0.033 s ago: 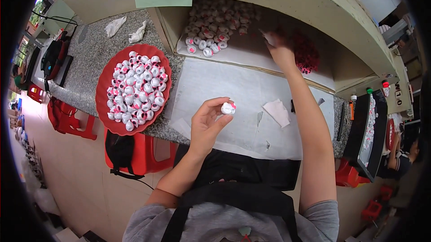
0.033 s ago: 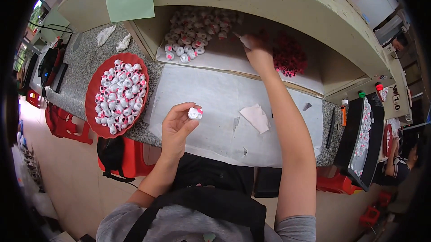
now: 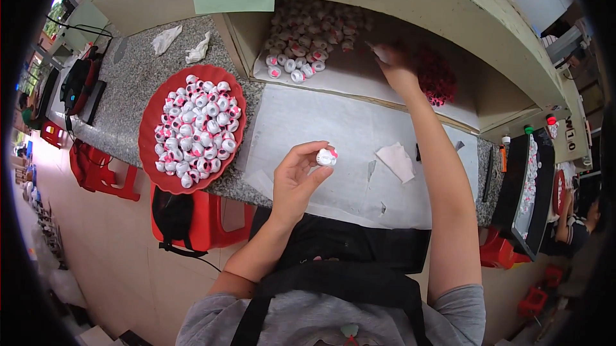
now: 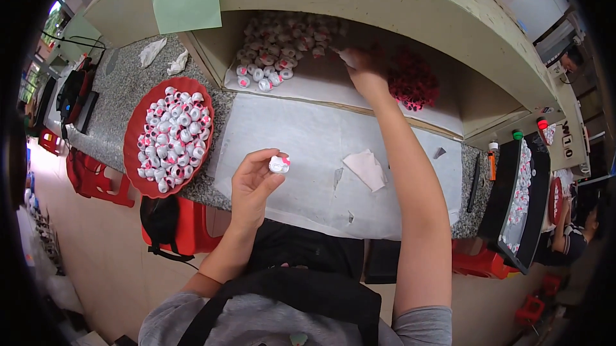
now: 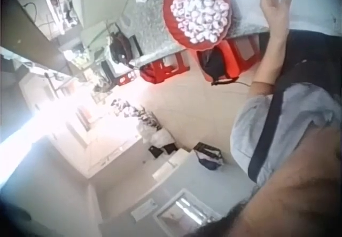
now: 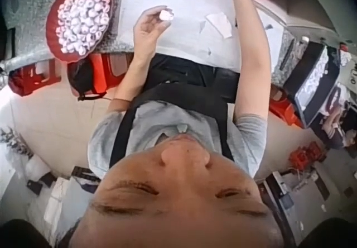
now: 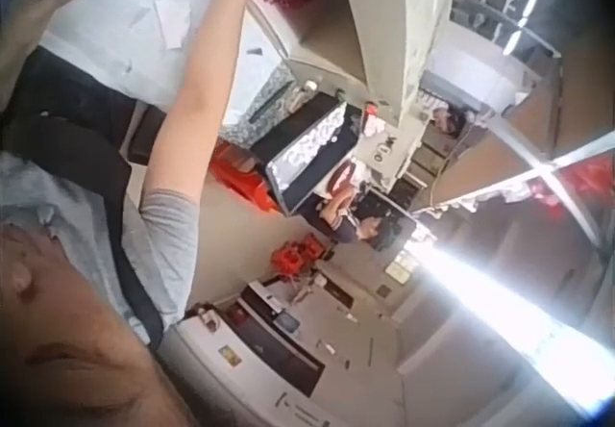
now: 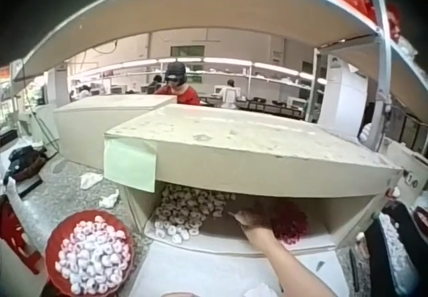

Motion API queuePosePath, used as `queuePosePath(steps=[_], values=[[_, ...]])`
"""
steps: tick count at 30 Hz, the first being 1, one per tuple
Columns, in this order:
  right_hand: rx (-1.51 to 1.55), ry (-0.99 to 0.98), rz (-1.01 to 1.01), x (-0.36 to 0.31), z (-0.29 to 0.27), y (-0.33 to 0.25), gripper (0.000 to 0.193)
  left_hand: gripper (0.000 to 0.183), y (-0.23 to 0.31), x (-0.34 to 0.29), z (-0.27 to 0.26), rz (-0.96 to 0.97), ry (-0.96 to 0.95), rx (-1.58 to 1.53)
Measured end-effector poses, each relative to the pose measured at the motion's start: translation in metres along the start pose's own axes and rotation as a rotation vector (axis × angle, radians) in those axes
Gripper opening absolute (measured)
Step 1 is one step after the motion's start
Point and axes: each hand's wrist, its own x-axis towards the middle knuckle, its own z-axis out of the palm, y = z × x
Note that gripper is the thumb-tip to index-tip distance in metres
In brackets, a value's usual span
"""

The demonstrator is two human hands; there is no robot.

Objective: Applying glue or coating to small plastic toy components and wiping them before sorting.

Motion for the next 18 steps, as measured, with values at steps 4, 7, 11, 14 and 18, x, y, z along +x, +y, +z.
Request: queuePosePath(steps=[4,7,11,14,18], values=[[-0.108,-0.384,-0.01,0.018,0.015,0.005,0.028,0.034,0.006,-0.005,-0.002,0.02,0.016,0.06],[-0.087,-0.485,0.018,0.017,0.006,-0.005,0.03,0.034,0.008,-0.005,-0.007,0.031,0.041,0.074],[0.007,-0.464,0.057,0.002,-0.021,-0.03,0.026,0.034,0.008,-0.006,-0.009,0.023,0.07,0.038],[0.279,-0.361,0.117,-0.016,-0.053,-0.051,0.019,0.035,0.005,-0.005,-0.01,0.002,0.053,0.009],[0.718,-0.314,0.369,-0.056,-0.106,-0.101,0.01,0.035,-0.002,0.003,0.005,-0.038,0.023,-0.066]])
